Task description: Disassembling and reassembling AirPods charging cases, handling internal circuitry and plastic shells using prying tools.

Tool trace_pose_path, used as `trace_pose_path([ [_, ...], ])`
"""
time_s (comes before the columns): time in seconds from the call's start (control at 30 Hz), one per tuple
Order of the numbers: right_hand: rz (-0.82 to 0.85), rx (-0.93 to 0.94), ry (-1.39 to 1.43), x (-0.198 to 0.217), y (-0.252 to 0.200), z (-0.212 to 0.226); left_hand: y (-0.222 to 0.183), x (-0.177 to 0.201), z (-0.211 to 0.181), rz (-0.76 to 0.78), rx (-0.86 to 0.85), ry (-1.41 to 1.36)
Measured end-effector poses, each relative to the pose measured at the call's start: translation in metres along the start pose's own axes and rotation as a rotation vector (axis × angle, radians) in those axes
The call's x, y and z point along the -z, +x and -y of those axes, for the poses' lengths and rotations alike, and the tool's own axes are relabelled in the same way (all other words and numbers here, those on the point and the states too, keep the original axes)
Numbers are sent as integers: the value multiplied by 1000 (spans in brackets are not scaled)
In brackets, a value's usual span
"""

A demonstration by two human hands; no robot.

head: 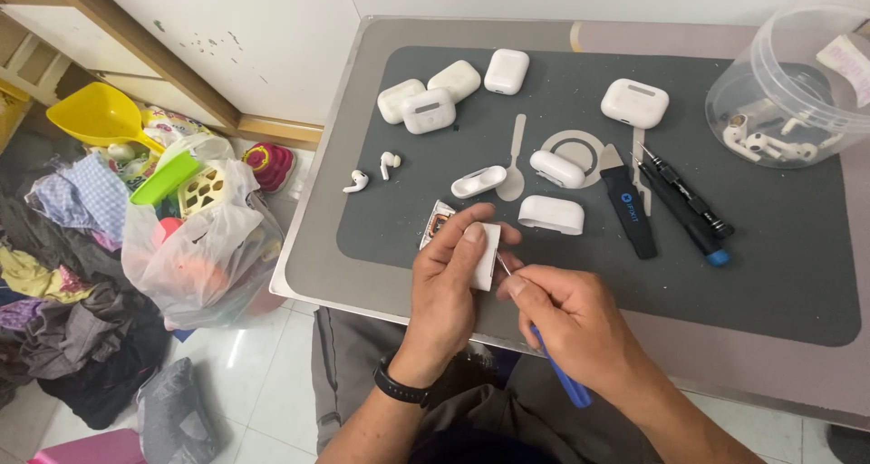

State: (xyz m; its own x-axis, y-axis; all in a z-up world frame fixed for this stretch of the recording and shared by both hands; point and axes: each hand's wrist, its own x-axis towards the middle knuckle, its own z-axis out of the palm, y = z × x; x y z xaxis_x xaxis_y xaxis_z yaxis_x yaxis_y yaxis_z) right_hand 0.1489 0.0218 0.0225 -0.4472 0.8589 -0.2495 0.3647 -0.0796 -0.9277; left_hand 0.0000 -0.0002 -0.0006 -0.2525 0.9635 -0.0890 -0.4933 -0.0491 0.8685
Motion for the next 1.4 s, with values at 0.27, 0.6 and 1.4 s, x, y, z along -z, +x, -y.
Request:
trace_pose_path([
  [0.27, 12, 80, 76, -1, 2, 0, 1, 3, 4, 35, -51, 4],
  [0.6, -195, 47, 174, -23, 4, -6, 1, 1, 17, -16, -114, 91],
  [1.4, -150, -1, 6, -7, -4, 7, 4, -2, 2, -13, -15, -148],
])
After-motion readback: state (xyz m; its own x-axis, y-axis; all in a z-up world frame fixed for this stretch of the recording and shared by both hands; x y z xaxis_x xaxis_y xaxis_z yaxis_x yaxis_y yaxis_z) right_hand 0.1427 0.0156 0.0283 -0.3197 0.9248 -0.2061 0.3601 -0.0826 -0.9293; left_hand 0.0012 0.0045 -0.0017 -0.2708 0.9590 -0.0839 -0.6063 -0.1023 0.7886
